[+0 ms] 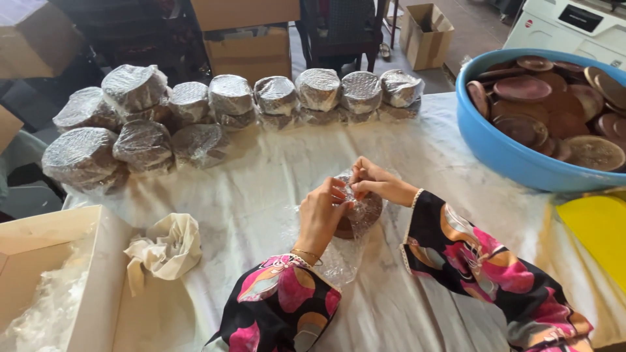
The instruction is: Wrapping round clay discs in bubble wrap and securing them with tape.
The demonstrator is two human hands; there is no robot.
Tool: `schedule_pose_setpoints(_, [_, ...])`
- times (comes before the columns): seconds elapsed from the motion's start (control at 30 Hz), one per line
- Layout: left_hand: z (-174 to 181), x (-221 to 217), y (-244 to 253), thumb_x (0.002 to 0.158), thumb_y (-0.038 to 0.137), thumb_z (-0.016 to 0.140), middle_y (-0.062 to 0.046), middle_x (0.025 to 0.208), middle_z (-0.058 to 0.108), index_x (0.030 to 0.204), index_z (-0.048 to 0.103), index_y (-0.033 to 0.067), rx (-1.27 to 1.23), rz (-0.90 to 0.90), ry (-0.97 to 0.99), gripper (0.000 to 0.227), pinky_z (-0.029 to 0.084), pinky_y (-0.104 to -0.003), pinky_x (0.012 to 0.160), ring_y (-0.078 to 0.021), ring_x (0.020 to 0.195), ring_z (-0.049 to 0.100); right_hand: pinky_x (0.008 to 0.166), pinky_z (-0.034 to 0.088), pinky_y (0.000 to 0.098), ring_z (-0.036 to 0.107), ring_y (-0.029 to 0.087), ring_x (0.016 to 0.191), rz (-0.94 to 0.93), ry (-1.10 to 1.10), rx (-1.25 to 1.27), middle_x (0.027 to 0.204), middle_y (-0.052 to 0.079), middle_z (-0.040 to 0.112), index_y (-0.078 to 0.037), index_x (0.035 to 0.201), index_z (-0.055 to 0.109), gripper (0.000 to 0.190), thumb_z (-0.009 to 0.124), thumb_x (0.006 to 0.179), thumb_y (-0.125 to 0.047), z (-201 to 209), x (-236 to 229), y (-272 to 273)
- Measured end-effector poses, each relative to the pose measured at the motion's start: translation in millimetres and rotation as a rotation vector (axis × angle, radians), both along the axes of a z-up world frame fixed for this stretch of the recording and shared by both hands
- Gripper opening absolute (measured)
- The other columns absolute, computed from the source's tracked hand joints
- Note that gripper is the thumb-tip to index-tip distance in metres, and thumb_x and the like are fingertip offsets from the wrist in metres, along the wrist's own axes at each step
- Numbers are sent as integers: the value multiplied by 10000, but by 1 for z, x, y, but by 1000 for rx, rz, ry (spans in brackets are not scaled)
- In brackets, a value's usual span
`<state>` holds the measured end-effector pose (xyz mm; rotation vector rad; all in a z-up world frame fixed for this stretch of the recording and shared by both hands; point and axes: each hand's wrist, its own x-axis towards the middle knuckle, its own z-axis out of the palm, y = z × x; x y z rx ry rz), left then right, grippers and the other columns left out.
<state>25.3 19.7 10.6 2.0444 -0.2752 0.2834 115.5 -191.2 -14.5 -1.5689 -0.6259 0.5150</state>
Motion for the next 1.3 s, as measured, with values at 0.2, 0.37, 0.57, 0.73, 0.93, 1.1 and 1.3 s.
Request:
schedule_pose_setpoints(0.2, [-6, -12, -8, 814, 165, 774, -70, 930, 705, 865, 700, 126, 357, 21, -306, 98, 550, -402, 690, -271, 812, 709, 770, 575, 286, 652, 123, 907, -30, -2, -2, 1009, 49, 603, -78, 1132, 407, 222, 579, 994, -60, -3, -2, 0])
schedule_pose_setpoints(0.37, [-6, -37, -36, 953, 238, 684, -112, 911, 663, 914, 680, 23, 689, -23, -380, 219, 555, -405, 720, -278, 858, 681, 749, 566, 288, 643, 113, 866, -59, 34, 70, 990, 54, 587, -80, 1119, 396, 239, 589, 987, -30, -14, 4, -3])
schedule_pose_setpoints(0.57, [-47, -53, -65, 972, 261, 557, -240, 1230, 704, 1180, 703, -56, 1086, 292, -512, 406, 498, -424, 1026, -295, 1067, 715, 737, 593, 304, 662, 126, 821, -44, 42, 0, 976, 56, 571, -68, 1087, 426, 166, 577, 1018, -80, -17, 13, -3])
schedule_pose_setpoints(0.73, [-46, -52, -66, 984, 262, 533, -280, 1227, 697, 1198, 682, -82, 1126, 297, -478, 431, 502, -432, 1034, -317, 1096, 708, 666, 560, 289, 636, 114, 769, 120, -41, -301, 872, 41, 616, -60, 1032, 459, 154, 591, 954, -77, 58, 11, 10])
schedule_pose_setpoints(0.93, [-53, -49, -66, 1044, 259, 500, -307, 1143, 711, 1120, 678, -122, 1071, 292, -529, 427, 532, -435, 995, -351, 1024, 726, 625, 503, 375, 600, 210, 693, 440, -523, -693, 756, 85, 627, -44, 1026, 485, 310, 715, 827, -108, 76, 20, 46])
schedule_pose_setpoints(1.1, [-50, -48, -66, 1011, 220, 495, -322, 1126, 706, 1111, 668, -129, 1076, 289, -545, 402, 536, -439, 992, -370, 1014, 725, 634, 514, 391, 662, 247, 700, 593, -461, -779, 760, 91, 670, -70, 1095, 429, 427, 723, 794, -137, 69, 35, 66])
schedule_pose_setpoints(1.3, [-50, -50, -67, 915, 194, 512, -325, 1164, 693, 1151, 654, -147, 1148, 260, -526, 439, 534, -445, 1002, -355, 1019, 722, 632, 495, 432, 680, 316, 721, 595, -605, -881, 743, 99, 680, -79, 1116, 460, 453, 726, 753, -131, 71, 42, 74])
